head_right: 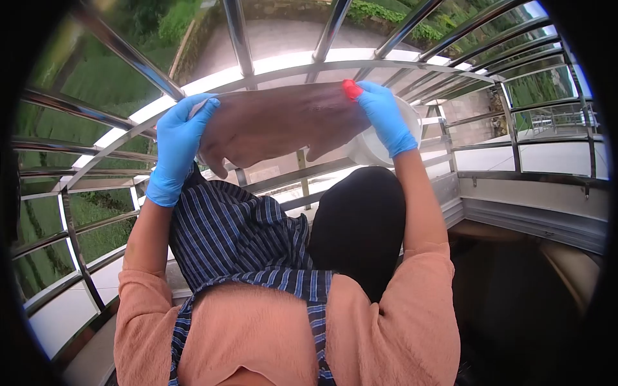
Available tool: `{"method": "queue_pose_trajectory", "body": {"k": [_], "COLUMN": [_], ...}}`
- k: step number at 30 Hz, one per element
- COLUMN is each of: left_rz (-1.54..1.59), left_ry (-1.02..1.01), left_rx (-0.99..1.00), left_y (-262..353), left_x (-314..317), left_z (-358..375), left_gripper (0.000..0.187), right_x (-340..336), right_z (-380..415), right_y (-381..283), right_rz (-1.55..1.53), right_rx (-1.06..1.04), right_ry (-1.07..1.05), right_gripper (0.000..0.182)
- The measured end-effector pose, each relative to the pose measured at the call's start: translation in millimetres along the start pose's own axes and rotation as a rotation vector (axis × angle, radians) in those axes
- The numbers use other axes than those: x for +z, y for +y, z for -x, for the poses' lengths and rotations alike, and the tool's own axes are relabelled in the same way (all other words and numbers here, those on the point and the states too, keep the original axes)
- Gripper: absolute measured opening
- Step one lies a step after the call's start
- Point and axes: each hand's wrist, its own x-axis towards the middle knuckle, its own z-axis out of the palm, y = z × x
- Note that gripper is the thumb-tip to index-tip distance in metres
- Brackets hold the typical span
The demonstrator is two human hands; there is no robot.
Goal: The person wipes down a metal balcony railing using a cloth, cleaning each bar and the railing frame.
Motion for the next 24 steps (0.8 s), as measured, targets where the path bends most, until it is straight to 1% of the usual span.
{"method": "queue_pose_trajectory", "body": {"k": [2, 4, 5, 6, 7, 8, 9, 10, 11, 12, 13, 14, 15, 16, 17, 20, 22, 24], "left_rz": [-0.016, -0.025, -0.032, -0.094, -0.162, -0.195, -0.235, -0.246, -0.264, -0.339, -0.437, -0.528, -0.652, -0.756, -0.856, -1.005, -1.087, -1.16], "left_ry": [-0.041, -0.026, -0.013, -0.023, -0.021, 0.005, 0.023, 0.046, 0.098, 0.14, 0.178, 0.166, 0.087, 0.085, 0.037, -0.071, -0.05, -0.044], "left_rx": [0.128, 0.152, 0.163, 0.122, 0.081, 0.103, 0.153, 0.133, 0.094, 0.12, 0.125, 0.125, 0.008, -0.003, -0.013, -0.058, -0.032, -0.037], "left_y": [20.8, 28.8, 33.1, 39.6, 46.4, 39.7, 37.9, 35.6, 38.8, 26.9, 26.0, 14.0, 8.7, -0.1, 0.7, 5.1, -6.4, -21.8], "left_x": [28.4, 57.9, 72.6, 84.2, 94.6, 106.7, 116.5, 125.4, 132.3, 137.5, 140.0, 143.8, 144.8, 151.5, 156.3, 157.9, 162.7, 165.9], "left_z": [-13.9, -37.8, -47.9, -54.5, -61.8, -70.1, -74.3, -80.5, -84.5, -98.4, -104.8, -114.8, -124.3, -133.8, -139.1, -158.9, -180.0, -197.7], "left_gripper": [0.021, 0.021, 0.021, 0.021, 0.02, 0.022, 0.022, 0.023, 0.021, 0.02, 0.021, 0.022, 0.022, 0.023, 0.023, 0.026, 0.027, 0.027], "right_x": [-14.1, -24.8, -27.1, -27.6, -29.1, -35.9, -35.0, -38.8, -42.3, -43.6, -39.3, -45.9, -44.5, -44.2, -40.1, -40.3, -34.6, -19.4], "right_z": [7.8, 18.9, 24.1, 29.0, 35.5, 34.7, 39.3, 38.1, 37.3, 34.0, 34.9, 28.0, 25.9, 20.2, 12.4, 1.7, -15.1, -27.0], "right_y": [13.0, 25.4, 36.9, 43.5, 45.6, 62.7, 62.5, 70.2, 73.8, 87.8, 79.8, 89.7, 90.6, 88.3, 82.1, 72.4, 64.6, 44.8], "right_rz": [-0.075, -0.125, -0.148, -0.192, -0.161, -0.121, -0.118, -0.121, -0.098, -0.121, -0.215, -0.183, -0.209, -0.225, -0.204, -0.153, -0.173, -0.287], "right_rx": [0.052, 0.065, 0.113, 0.138, 0.119, 0.058, 0.085, 0.126, 0.1, 0.058, 0.076, 0.042, 0.021, 0.015, 0.008, 0.004, -0.024, -0.044], "right_ry": [0.035, 0.029, 0.042, 0.028, 0.001, -0.056, -0.07, -0.129, -0.176, -0.166, -0.173, -0.226, -0.256, -0.262, -0.304, -0.342, -0.348, -0.347], "right_gripper": [0.034, 0.033, 0.031, 0.031, 0.03, 0.029, 0.029, 0.029, 0.028, 0.027, 0.029, 0.028, 0.028, 0.027, 0.027, 0.026, 0.027, 0.03]}}
